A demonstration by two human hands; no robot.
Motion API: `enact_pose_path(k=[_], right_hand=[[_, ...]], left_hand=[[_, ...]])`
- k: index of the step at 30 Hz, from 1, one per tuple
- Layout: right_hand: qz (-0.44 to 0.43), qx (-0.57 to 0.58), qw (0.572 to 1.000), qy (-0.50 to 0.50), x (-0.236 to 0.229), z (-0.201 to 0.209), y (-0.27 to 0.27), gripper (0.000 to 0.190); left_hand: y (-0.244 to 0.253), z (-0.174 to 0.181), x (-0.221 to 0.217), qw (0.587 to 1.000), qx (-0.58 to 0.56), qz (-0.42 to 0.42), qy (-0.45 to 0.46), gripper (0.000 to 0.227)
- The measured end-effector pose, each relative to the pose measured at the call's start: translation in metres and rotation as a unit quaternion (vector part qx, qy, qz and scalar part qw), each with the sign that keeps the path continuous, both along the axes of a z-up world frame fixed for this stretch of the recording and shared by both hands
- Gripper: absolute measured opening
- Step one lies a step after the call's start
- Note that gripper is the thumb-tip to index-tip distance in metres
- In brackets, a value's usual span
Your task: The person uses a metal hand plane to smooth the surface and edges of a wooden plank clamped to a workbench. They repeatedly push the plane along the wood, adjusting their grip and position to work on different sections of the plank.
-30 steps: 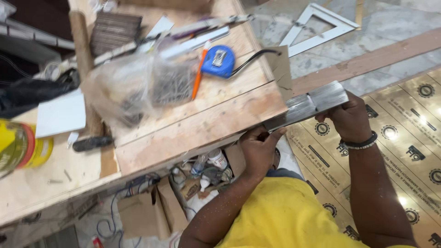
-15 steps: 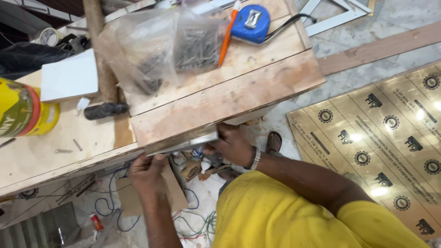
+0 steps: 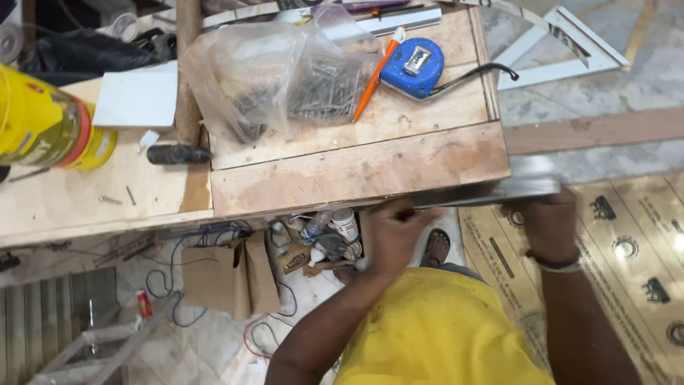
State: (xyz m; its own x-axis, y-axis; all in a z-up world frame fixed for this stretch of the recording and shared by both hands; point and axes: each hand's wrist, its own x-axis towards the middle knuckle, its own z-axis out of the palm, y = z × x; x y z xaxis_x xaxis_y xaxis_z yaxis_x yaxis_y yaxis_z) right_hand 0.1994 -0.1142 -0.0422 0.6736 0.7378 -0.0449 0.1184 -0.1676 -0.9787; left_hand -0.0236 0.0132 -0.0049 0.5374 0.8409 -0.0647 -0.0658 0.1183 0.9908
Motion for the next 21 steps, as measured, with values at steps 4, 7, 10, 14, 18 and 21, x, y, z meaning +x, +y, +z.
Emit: enact_pose_path(k=[4,7,10,14,18,21], right_hand=[[-0.031,0.163,0.976,0.143,0.069,0.032,-0.042,0.023],[0.044,0.063,0.995,-0.065,0.081,0.038,-0.077,0.013],[0.022,-0.092,0.971,-0.221,0.061,0.027,-0.097,0.014],[0.073,-0.165,0.936,-0.301,0.041,0.003,-0.09,0.022],[0.077,-0.206,0.94,-0.261,0.016,-0.022,-0.067,0.03],[0.066,-0.196,0.955,-0.212,0.0,-0.019,-0.069,0.029]], left_hand=[[-0.035,0.012,0.075,0.998,0.025,-0.048,0.018,0.029],[-0.036,0.009,0.078,0.979,-0.022,-0.166,0.12,0.026],[-0.035,-0.019,0.042,0.988,-0.076,-0.123,0.051,0.053],[-0.011,-0.033,-0.012,0.904,-0.282,-0.038,-0.319,0.069],[-0.01,0.014,-0.043,0.817,-0.335,-0.114,-0.455,0.089],[-0.009,0.036,-0.049,0.846,-0.306,-0.132,-0.417,0.092]])
